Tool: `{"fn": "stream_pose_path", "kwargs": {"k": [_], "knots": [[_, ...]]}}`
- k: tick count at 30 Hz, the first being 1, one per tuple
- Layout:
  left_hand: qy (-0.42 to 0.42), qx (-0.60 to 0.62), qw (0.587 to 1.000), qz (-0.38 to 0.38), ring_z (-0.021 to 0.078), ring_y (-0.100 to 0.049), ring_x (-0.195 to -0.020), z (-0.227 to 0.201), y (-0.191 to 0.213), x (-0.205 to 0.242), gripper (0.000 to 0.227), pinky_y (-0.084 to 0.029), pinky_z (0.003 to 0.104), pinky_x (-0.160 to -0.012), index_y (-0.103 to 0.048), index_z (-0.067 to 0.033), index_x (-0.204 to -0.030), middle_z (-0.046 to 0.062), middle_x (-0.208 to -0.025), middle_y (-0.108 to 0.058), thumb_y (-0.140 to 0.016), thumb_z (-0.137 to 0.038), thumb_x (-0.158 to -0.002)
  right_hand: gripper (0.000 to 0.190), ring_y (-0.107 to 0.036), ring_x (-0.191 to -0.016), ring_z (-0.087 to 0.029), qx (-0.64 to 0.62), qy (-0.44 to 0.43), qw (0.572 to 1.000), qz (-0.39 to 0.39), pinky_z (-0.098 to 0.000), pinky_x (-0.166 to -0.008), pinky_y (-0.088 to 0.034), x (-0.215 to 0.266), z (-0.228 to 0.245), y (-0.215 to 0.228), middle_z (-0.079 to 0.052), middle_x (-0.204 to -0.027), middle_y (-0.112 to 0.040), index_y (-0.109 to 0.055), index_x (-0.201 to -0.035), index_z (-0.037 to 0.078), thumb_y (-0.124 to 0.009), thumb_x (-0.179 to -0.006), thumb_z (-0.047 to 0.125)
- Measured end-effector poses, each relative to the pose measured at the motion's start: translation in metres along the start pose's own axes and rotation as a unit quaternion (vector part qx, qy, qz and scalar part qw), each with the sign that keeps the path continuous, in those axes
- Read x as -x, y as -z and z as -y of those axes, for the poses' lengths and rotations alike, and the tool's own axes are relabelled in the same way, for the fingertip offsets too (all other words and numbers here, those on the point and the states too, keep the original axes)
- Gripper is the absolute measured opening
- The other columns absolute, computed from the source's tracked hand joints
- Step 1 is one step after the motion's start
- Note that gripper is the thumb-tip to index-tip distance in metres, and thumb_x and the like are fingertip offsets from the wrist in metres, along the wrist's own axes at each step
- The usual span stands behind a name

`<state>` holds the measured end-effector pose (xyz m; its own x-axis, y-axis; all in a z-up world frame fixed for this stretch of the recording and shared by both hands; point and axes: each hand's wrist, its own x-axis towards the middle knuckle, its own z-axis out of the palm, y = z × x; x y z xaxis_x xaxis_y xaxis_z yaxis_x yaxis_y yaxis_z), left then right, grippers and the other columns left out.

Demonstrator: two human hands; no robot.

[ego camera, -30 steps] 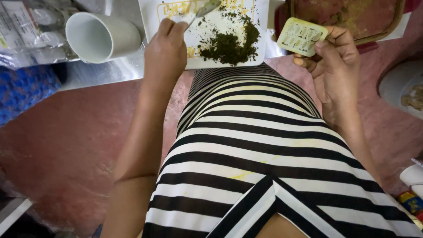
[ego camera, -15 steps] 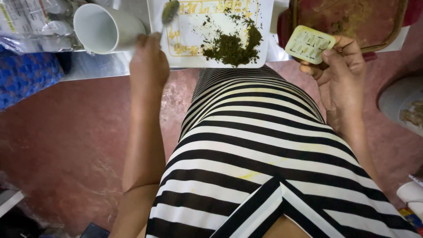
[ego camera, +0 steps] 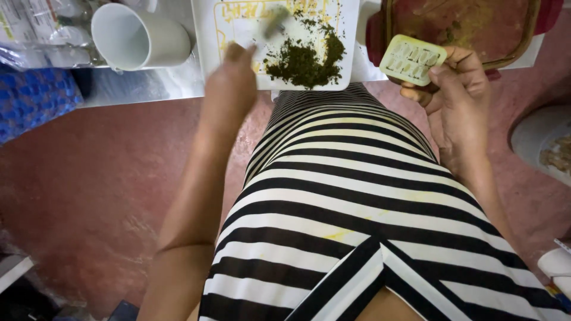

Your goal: Molding tea leaves into small blocks using a hand-held mold

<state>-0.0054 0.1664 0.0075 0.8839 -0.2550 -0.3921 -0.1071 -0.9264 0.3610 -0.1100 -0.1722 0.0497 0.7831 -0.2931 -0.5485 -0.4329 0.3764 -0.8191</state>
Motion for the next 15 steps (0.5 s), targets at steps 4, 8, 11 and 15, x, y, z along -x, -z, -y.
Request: {"fn": "stream_pose_path", "kwargs": {"k": [4,8,11,15], "knots": [[-0.041,-0.072,0.996,-0.045,0.0084,-0.064,-0.052,0.012,-0.004,0.003,0.057,-0.058,0.022,-0.041,-0.061,-0.0036,-0.138,0.013,-0.14,-0.058,-0.044,0.019,-0.088,0.013,-0.077,-0.102,-0.023,-0.015,0.004,1.0,0.01,-0.0216,-0.072,-0.068,0.002,0.002,0.001,-0.01,-0.118,-0.07,-0.057,-0.118,0.013,-0.059,-0.108,0.006],[-0.12,-0.054,0.976,-0.175,0.0394,-0.062,-0.072,0.038,-0.01,-0.024,0.035,-0.056,0.049,-0.046,-0.06,0.0034,-0.123,0.018,-0.11,-0.056,-0.059,0.011,-0.089,0.013,-0.075,-0.103,-0.023,-0.012,-0.002,1.0,0.013,-0.0226,-0.073,-0.068,0.0,-0.002,0.003,-0.009,-0.118,-0.068,-0.056,-0.117,0.013,-0.058,-0.107,0.005],[-0.134,-0.054,0.977,-0.158,0.0334,-0.064,-0.053,0.019,-0.016,-0.044,0.052,-0.059,0.045,-0.044,-0.067,0.0019,-0.126,0.016,-0.11,-0.062,-0.051,0.017,-0.079,0.015,-0.075,-0.105,-0.024,-0.025,0.007,0.999,0.024,-0.0234,-0.073,-0.07,-0.004,-0.004,0.003,-0.012,-0.122,-0.069,-0.058,-0.119,0.011,-0.059,-0.107,0.003],[-0.17,-0.039,0.981,-0.081,0.0292,-0.072,-0.066,-0.017,-0.02,-0.043,0.045,-0.065,0.041,-0.06,-0.064,0.0009,-0.131,0.018,-0.121,-0.06,-0.051,0.011,-0.09,0.012,-0.076,-0.103,-0.022,0.005,0.011,0.999,0.037,-0.0217,-0.072,-0.069,-0.005,-0.002,-0.001,-0.011,-0.121,-0.069,-0.057,-0.118,0.011,-0.058,-0.107,0.006]]}}
